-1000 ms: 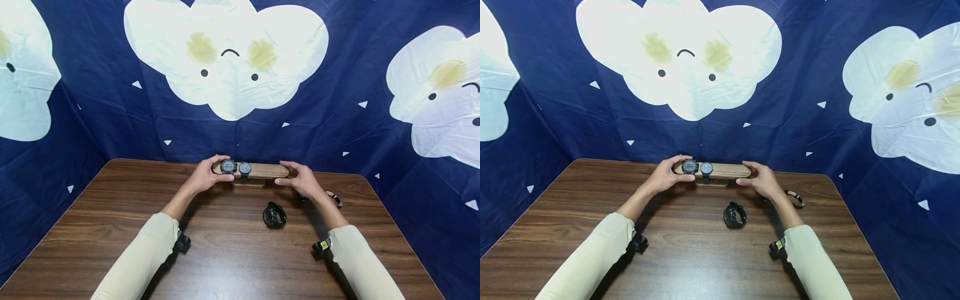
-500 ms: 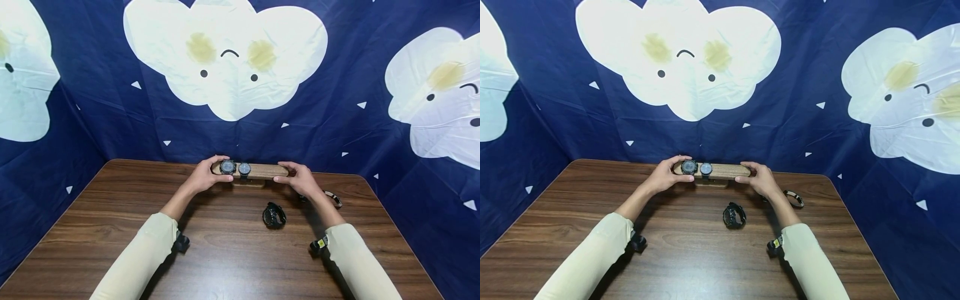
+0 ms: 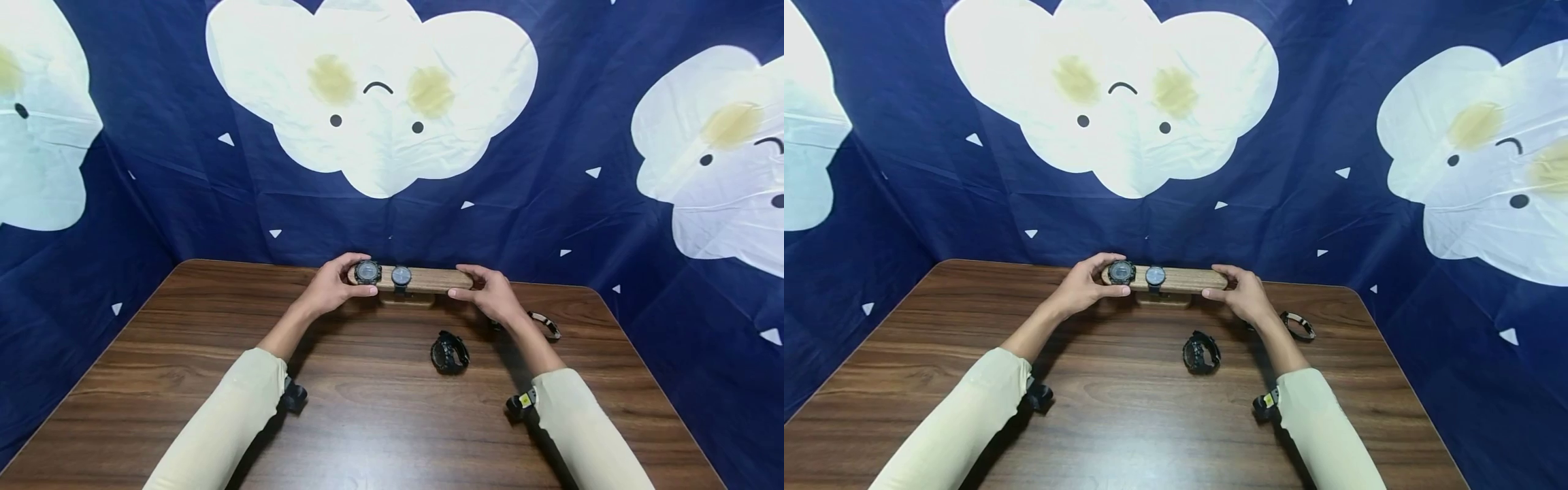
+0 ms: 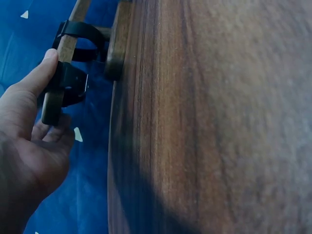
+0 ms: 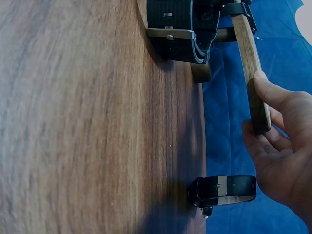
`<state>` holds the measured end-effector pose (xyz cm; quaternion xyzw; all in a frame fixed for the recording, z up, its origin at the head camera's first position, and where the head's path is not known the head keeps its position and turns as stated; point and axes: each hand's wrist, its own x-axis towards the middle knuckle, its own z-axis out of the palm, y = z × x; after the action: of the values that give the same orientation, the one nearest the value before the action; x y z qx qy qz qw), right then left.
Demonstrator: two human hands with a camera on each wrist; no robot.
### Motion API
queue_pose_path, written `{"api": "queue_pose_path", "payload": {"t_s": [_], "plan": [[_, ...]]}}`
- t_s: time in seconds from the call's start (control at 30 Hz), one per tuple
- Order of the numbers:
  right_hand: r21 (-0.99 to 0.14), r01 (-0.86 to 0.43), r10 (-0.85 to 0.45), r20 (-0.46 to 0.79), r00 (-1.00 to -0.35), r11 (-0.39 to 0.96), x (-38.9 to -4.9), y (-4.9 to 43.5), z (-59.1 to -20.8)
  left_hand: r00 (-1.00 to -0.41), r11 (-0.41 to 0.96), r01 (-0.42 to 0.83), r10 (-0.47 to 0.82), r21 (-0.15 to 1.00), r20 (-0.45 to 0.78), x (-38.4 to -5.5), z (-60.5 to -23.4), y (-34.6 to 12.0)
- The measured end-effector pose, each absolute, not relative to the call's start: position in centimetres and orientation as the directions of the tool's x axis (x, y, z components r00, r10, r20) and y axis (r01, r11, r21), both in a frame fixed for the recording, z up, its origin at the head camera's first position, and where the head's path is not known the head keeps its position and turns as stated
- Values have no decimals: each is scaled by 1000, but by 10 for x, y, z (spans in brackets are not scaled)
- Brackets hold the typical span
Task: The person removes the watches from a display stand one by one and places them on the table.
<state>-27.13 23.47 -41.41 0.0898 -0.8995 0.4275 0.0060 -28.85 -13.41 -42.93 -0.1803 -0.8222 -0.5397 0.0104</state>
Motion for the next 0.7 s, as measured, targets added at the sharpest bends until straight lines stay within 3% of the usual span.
{"api": "queue_pose_path", "payload": {"t_s": [0.7], "plan": [[-755, -167, -148, 94, -985, 634, -272, 231, -411, -947, 377, 286, 254, 881, 198, -286, -429, -138]]}}
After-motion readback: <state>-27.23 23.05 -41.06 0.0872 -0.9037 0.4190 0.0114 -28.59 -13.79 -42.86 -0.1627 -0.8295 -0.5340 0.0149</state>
